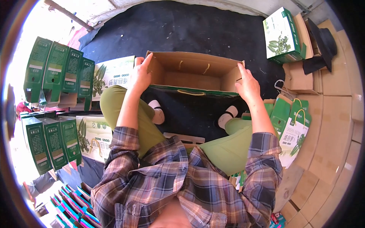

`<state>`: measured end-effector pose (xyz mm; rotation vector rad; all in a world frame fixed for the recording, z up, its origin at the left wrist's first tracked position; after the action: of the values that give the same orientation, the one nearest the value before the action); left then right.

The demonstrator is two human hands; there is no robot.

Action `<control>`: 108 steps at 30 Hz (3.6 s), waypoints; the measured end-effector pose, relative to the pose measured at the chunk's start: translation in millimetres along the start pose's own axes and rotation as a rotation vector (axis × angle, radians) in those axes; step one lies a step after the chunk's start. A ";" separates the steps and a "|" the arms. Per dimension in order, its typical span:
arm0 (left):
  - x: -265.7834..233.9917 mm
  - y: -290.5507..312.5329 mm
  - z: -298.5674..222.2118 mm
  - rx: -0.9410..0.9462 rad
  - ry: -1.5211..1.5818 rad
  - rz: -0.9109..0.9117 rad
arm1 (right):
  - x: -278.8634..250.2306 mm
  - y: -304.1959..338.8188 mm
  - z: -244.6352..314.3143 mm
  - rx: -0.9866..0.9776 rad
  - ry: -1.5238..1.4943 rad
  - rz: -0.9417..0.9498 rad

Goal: The person repeatedly folds flat cardboard boxes into shape by hand and stacks the assembled boxes onto a pile.

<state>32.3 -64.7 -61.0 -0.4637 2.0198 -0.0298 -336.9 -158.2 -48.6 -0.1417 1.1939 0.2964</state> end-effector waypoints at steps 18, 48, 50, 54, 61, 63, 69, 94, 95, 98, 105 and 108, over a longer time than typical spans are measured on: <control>-3.9 -7.8 -4.5 0.069 -0.135 0.223 | -2.3 -1.4 2.7 -0.058 0.159 0.062; 25.0 0.7 18.6 -0.089 -0.098 0.206 | 40.6 -6.7 -14.5 0.022 -0.324 0.053; 29.7 5.7 10.2 -0.044 -0.159 0.213 | 39.1 2.5 -2.7 -0.086 -0.179 0.021; 43.5 11.1 10.8 0.096 -0.248 0.160 | 44.0 13.9 9.9 -0.232 0.057 0.048; 38.5 19.8 -11.4 0.190 -0.230 0.277 | 50.3 23.7 21.6 -0.218 0.235 0.100; 36.9 22.4 -17.8 0.240 -0.346 0.299 | 52.7 22.5 21.7 -0.234 0.246 0.069; 46.0 24.7 -5.6 0.323 -0.398 0.165 | 56.4 16.2 31.0 -0.303 0.239 0.043; 79.6 40.0 -22.6 0.302 -0.445 0.260 | 65.8 16.1 34.9 -0.208 0.352 0.234; 79.4 39.3 -22.7 0.298 -0.447 0.253 | 65.4 16.0 35.7 -0.196 0.355 0.249; 80.3 37.9 -23.7 0.274 -0.423 0.255 | 59.1 15.1 38.1 -0.191 0.330 0.277; 70.5 35.6 -25.9 0.222 -0.362 0.316 | 33.6 22.3 48.6 -0.267 0.214 0.225; 65.7 31.5 -26.7 0.175 -0.331 0.301 | 16.1 22.7 50.9 -0.353 0.037 0.072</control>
<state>-27.1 -62.3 -110.8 -0.0455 1.7233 0.0518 -292.9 -120.7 -43.9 -0.4129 1.1766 0.5688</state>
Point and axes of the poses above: each hand's wrist, its own y-axis away from the middle knuckle, its own x-axis out of the palm, z = x × y, the point moved 1 cm from there along -y, towards the middle knuckle, and after that the axes turned 6 degrees about -z, right-handed, at the moved point
